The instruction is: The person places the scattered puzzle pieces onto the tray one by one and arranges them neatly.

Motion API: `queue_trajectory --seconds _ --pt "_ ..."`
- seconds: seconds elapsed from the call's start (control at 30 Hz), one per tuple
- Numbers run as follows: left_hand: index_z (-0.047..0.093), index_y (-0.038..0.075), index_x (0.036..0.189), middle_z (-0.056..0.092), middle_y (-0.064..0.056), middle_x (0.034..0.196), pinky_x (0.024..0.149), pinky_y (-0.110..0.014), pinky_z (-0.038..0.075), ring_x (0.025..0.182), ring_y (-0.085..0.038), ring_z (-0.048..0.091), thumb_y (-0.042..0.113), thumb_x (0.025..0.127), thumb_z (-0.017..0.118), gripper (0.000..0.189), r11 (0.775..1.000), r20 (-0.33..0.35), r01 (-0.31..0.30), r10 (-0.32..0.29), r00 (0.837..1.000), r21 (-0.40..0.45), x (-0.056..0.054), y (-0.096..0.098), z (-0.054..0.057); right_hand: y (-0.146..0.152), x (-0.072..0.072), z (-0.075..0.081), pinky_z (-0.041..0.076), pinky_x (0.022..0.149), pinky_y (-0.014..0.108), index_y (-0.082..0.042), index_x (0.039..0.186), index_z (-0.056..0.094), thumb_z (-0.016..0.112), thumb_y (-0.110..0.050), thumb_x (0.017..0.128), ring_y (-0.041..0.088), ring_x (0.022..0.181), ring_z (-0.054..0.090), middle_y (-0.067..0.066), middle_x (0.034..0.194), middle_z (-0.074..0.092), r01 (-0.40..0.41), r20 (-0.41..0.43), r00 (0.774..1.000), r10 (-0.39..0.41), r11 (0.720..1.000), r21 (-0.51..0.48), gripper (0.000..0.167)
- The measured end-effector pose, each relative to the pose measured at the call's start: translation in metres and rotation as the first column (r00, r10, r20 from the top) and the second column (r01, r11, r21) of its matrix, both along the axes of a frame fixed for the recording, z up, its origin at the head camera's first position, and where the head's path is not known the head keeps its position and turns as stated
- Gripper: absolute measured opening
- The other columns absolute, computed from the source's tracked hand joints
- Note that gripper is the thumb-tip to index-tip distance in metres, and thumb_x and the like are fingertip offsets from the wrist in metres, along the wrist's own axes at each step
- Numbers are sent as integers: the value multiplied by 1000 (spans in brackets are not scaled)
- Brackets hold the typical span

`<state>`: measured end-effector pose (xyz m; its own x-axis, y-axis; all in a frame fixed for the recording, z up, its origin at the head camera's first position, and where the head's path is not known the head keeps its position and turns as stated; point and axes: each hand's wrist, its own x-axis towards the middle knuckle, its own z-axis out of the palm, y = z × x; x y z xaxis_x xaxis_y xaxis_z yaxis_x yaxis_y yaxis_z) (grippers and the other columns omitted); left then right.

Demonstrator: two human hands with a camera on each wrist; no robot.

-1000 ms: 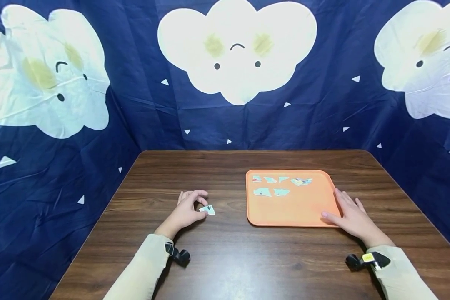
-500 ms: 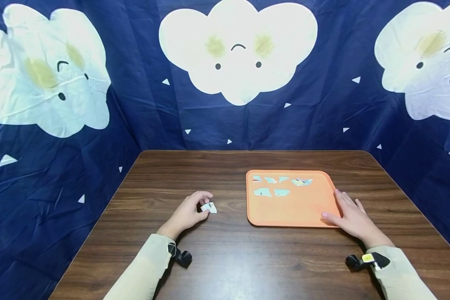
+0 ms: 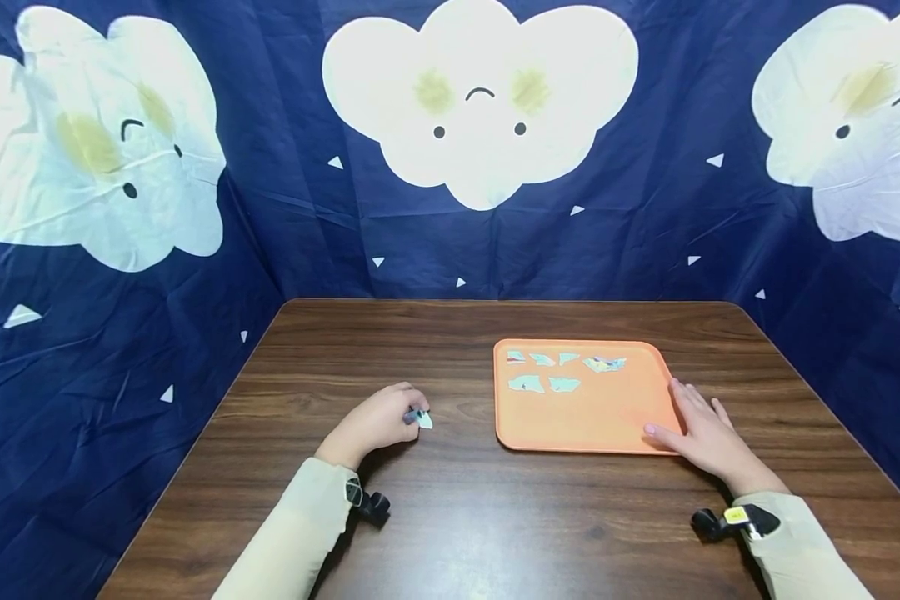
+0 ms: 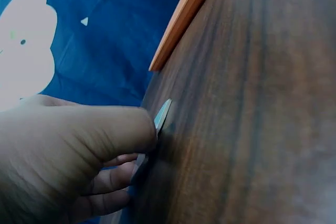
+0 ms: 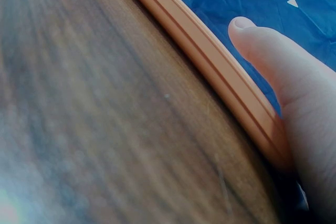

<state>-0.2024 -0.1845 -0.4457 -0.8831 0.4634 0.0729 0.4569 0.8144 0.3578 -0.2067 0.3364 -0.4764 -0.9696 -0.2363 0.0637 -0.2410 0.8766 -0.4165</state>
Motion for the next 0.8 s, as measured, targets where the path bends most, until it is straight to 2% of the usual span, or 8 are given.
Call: queue_trajectory --seconds 0.2,0.43,0.63,0.8 --pt "71 14 101 63 5 99 74 -29 46 82 -13 54 9 74 67 28 998 -21 27 -26 999 53 -14 9 2 2 0 -1 0 113 71 13 155 14 64 -58 91 56 146 15 39 157 20 -2 -20 1000 2 1000 -5 108" --pt "71 9 106 65 0 100 76 -29 51 84 -13 59 8 76 69 30 984 -16 58 -56 998 170 -32 33 8 -1 0 -1 2 114 70 13 155 15 64 -58 91 57 145 16 39 156 21 -10 -29 1000 10 1000 2 108" --pt "70 8 111 64 -1 103 78 -30 50 87 -14 58 6 80 70 31 982 -15 77 -76 997 171 -41 54 18 0 2 2 2 113 71 13 155 15 64 -58 91 57 145 16 39 157 21 -4 -34 999 4 1000 1 107" --pt "71 9 113 64 0 105 80 -29 50 88 -13 57 6 82 72 31 986 -14 70 -69 998 153 -46 69 21 0 2 2 3 113 71 13 155 15 64 -58 91 57 145 16 39 157 20 -7 -29 1000 7 1000 5 107"
